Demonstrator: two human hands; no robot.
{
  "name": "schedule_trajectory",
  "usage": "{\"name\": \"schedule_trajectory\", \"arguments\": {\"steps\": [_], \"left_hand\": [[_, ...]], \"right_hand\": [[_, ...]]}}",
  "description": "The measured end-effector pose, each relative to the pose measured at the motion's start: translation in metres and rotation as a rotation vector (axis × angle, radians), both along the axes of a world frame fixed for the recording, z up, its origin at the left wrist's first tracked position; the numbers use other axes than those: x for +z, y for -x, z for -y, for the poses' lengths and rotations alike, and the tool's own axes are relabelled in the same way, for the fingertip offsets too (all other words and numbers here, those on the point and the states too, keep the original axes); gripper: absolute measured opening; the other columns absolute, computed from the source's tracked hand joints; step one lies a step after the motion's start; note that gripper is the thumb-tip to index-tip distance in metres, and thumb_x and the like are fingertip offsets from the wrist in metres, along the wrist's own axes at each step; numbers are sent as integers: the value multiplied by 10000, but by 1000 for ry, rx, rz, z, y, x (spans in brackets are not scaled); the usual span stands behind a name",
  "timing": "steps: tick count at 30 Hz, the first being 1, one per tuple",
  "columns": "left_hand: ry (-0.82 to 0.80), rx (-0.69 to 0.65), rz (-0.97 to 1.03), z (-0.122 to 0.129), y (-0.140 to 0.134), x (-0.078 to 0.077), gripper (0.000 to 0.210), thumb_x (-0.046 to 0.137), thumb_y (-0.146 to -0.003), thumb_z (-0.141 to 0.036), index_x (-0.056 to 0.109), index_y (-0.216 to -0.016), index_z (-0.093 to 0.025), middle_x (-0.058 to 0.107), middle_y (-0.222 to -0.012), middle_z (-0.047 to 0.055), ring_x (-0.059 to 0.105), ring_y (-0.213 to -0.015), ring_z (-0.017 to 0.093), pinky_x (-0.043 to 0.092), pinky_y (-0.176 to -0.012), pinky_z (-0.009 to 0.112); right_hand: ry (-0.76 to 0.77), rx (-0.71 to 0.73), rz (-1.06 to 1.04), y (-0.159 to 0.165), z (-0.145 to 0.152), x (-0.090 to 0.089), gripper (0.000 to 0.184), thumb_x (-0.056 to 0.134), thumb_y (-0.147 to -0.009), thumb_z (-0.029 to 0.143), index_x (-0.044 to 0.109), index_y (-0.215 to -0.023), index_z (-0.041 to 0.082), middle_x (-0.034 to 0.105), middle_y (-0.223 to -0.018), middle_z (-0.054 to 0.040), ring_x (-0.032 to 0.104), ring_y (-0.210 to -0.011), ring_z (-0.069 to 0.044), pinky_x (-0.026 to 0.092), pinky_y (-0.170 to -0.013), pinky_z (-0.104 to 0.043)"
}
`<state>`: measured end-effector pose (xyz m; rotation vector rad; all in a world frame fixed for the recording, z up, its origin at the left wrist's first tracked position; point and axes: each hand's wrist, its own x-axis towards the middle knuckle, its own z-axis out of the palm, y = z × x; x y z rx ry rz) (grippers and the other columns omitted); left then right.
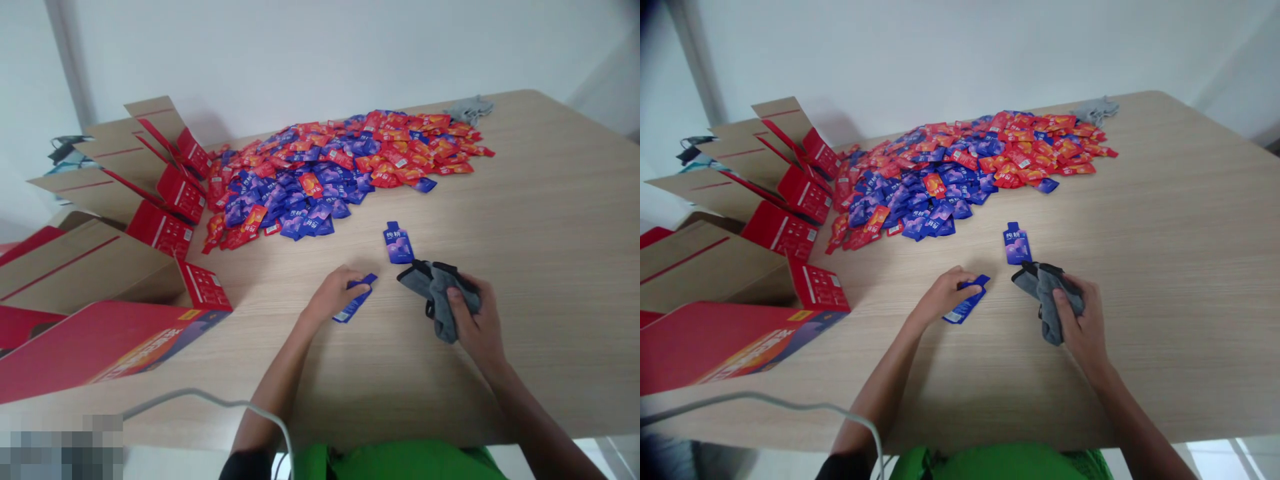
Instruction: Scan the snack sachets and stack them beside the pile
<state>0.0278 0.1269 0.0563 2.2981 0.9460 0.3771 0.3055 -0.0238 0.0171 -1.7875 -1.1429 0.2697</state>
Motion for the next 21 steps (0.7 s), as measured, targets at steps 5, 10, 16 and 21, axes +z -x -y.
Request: {"name": "schedule_trajectory", "arguments": {"steps": [5, 10, 16, 21], "left_hand": [[-144, -101, 182, 34, 22, 31, 243, 590, -1077, -305, 786, -1207, -365, 693, -1071, 38, 650, -1048, 210, 496, -948, 382], [-291, -185, 16, 77, 40, 0, 252, 575, -1071, -207, 776, -1158, -333, 740, -1124, 19, 665, -1133, 210, 436, -968, 406], [-341, -198, -111, 116, 54, -31, 358, 624, -1010, -200, 662, -1358, -279, 702, -1333, 71, 587, -1359, 251, 447, -1113, 454], [-382, -136, -71, 144, 55, -42, 428, 647, -982, -242, 632, -1410, -217, 668, -1391, 123, 634, -1293, 298, 542, -1078, 480]], "right_hand": [[-11, -16, 32, -12, 7, 4, 390, 587, -979, 537, 609, -1298, 315, 659, -1200, -116, 669, -1093, -354, 578, -935, -603], [52, 180, 205, -21, 16, 1, 369, 657, -939, 554, 670, -1206, 300, 681, -1204, -105, 672, -1131, -347, 550, -1018, -572], [292, 457, 370, -23, 28, -17, 621, 694, -904, 604, 572, -1435, 306, 686, -1310, -100, 663, -1192, -335, 543, -1033, -554], [289, 504, 625, -28, 34, -19, 744, 740, -817, 689, 591, -1477, 378, 586, -1488, -129, 519, -1391, -442, 431, -1111, -693]]}}
